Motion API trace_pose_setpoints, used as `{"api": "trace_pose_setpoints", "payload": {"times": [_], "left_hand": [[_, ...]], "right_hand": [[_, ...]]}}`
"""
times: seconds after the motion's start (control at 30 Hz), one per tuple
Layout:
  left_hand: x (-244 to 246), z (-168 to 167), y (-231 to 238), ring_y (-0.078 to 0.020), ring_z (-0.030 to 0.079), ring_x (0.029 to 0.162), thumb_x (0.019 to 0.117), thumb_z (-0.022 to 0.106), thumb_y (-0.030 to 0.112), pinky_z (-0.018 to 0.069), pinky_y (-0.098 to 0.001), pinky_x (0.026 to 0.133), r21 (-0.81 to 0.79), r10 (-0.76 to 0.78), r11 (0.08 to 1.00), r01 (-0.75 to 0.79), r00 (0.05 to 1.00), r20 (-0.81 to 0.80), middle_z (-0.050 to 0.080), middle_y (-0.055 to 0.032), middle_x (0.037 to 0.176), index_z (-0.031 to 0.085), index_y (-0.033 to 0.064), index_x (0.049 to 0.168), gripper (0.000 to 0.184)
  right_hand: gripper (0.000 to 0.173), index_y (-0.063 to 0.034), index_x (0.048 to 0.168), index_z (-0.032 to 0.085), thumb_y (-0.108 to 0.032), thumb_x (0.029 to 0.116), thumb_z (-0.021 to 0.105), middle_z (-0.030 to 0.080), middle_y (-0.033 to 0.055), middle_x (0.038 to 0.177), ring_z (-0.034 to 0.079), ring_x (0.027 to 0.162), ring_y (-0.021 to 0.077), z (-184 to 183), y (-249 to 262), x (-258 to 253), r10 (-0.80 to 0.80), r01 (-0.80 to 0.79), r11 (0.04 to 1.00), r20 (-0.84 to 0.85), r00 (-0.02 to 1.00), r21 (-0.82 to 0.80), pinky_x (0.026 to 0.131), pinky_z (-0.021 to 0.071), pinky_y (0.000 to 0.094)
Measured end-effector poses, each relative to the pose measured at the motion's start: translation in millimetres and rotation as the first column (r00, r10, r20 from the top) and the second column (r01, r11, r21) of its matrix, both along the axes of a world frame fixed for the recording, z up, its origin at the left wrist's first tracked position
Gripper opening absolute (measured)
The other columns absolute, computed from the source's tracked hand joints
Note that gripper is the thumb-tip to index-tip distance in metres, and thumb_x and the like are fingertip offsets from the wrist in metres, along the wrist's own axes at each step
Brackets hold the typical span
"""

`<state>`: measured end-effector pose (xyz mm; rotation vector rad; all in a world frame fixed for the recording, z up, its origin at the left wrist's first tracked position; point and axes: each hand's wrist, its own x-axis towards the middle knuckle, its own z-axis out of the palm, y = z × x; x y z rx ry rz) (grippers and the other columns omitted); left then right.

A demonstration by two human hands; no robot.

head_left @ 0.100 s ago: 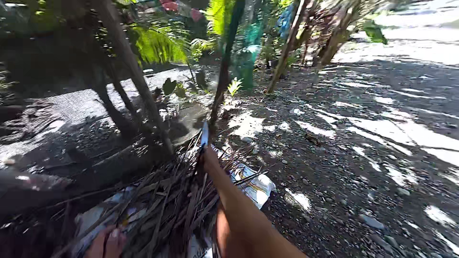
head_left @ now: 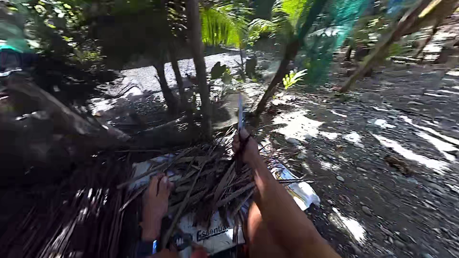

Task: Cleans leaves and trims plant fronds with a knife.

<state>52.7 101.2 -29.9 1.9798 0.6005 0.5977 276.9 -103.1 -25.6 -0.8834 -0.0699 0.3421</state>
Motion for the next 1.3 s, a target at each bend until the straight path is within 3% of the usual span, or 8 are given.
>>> {"api": "trace_pose_setpoints", "payload": {"times": [0.1, 0.23, 0.4, 0.57, 1.0, 1.13, 1.2, 1.3], "left_hand": [[4.3, 3.0, -2.0, -0.0009, 0.050, 0.062, 0.1086, 0.040, 0.012, 0.0427, -0.0185, 0.058, -0.136, -0.034, 0.990, 0.038, 0.999, 0.030, 0.062, -0.0025, 0.085, 0.059, -0.0080, 0.123, 0.031], [2.2, 2.2, -4.3, 0.0010, 0.049, 0.058, 0.1079, 0.042, 0.009, 0.0415, -0.0162, 0.054, -0.214, -0.078, 0.973, 0.086, 0.996, 0.047, 0.062, 0.0008, 0.081, 0.059, -0.0064, 0.121, 0.027], [5.3, -1.5, -9.9, -0.0014, 0.052, 0.062, 0.1060, 0.048, 0.008, 0.0444, -0.0200, 0.060, -0.131, -0.030, 0.991, 0.027, 0.999, -0.020, 0.064, -0.0003, 0.081, 0.063, -0.0046, 0.116, 0.022], [7.4, 7.3, -23.1, -0.0268, 0.068, 0.088, 0.1026, 0.057, 0.009, 0.0527, -0.0460, 0.085, 0.052, 0.102, 0.994, -0.095, 0.983, -0.149, 0.071, -0.0189, 0.094, 0.068, -0.0062, 0.113, 0.022], [12.4, -15.4, -44.7, -0.0332, 0.073, 0.094, 0.1006, 0.060, 0.009, 0.0559, -0.0484, 0.089, 0.309, 0.066, 0.949, -0.066, 0.998, 0.011, 0.074, -0.0211, 0.102, 0.073, -0.0050, 0.112, 0.022], [10.4, -13.8, -41.5, -0.0449, 0.052, 0.132, 0.0959, 0.069, 0.014, 0.0411, -0.0564, 0.111, 0.280, 0.047, 0.960, 0.016, 0.975, -0.219, 0.053, -0.0309, 0.142, 0.052, -0.0078, 0.140, 0.052], [8.6, -8.0, -45.4, -0.0454, 0.042, 0.142, 0.0969, 0.069, 0.022, 0.0333, -0.0582, 0.116, 0.243, 0.003, 0.958, 0.155, 0.838, -0.546, 0.041, -0.0303, 0.154, 0.039, -0.0046, 0.152, 0.069], [12.6, -26.3, -63.4, -0.0457, 0.054, 0.130, 0.0946, 0.073, 0.021, 0.0454, -0.0624, 0.104, 0.056, -0.263, 0.844, 0.533, 0.502, -0.824, 0.040, -0.0219, 0.158, 0.039, 0.0057, 0.156, 0.071]], "right_hand": [[0.031, -0.0084, 0.124, 0.048, -0.029, 0.1074, 0.032, 0.054, -0.0087, 0.057, 0.050, 0.042, 0.0029, -0.3, 8.0, -25.3, 0.368, -0.350, 0.929, 0.232, 0.900, -0.116, 0.042, 0.0466, 0.0184], [0.041, -0.0043, 0.139, 0.049, -0.021, 0.1017, 0.045, 0.058, -0.0063, 0.065, 0.051, 0.046, 0.0023, -1.6, 33.8, -66.4, 0.704, -0.567, 0.686, 0.222, 0.674, -0.456, 0.045, 0.0468, 0.0192], [0.051, -0.0052, 0.153, 0.037, -0.015, 0.1037, 0.046, 0.059, -0.0034, 0.074, 0.051, 0.049, 0.0029, -11.3, 55.2, -84.2, 0.849, -0.662, 0.492, 0.144, 0.508, -0.566, 0.047, 0.0457, 0.0194], [0.058, -0.0093, 0.159, 0.027, -0.011, 0.1038, 0.046, 0.058, -0.0015, 0.073, 0.051, 0.048, 0.0053, -12.0, 59.9, -96.4, 0.870, -0.731, 0.446, 0.060, 0.489, -0.516, 0.045, 0.0461, 0.0210], [0.046, -0.0104, 0.156, 0.029, -0.008, 0.1104, 0.036, 0.050, 0.0003, 0.061, 0.051, 0.042, 0.0089, 5.7, 45.6, -79.4, 0.603, -0.605, 0.740, -0.109, 0.790, -0.295, 0.039, 0.0464, 0.0221], [0.047, -0.0099, 0.156, 0.028, -0.008, 0.1106, 0.035, 0.050, 0.0010, 0.061, 0.051, 0.042, 0.0096, 7.5, 39.8, -68.7, 0.555, -0.551, 0.780, -0.082, 0.828, -0.297, 0.039, 0.0466, 0.0227], [0.045, -0.0086, 0.155, 0.030, -0.008, 0.1109, 0.035, 0.051, 0.0014, 0.060, 0.051, 0.042, 0.0093, 8.5, 35.4, -56.2, 0.452, -0.446, 0.848, -0.051, 0.891, -0.287, 0.038, 0.0462, 0.0223], [0.041, -0.0098, 0.152, 0.034, -0.011, 0.1116, 0.037, 0.051, 0.0016, 0.060, 0.051, 0.041, 0.0083, 9.5, 26.9, -37.9, 0.303, -0.305, 0.918, -0.049, 0.952, -0.253, 0.037, 0.0457, 0.0215]]}}
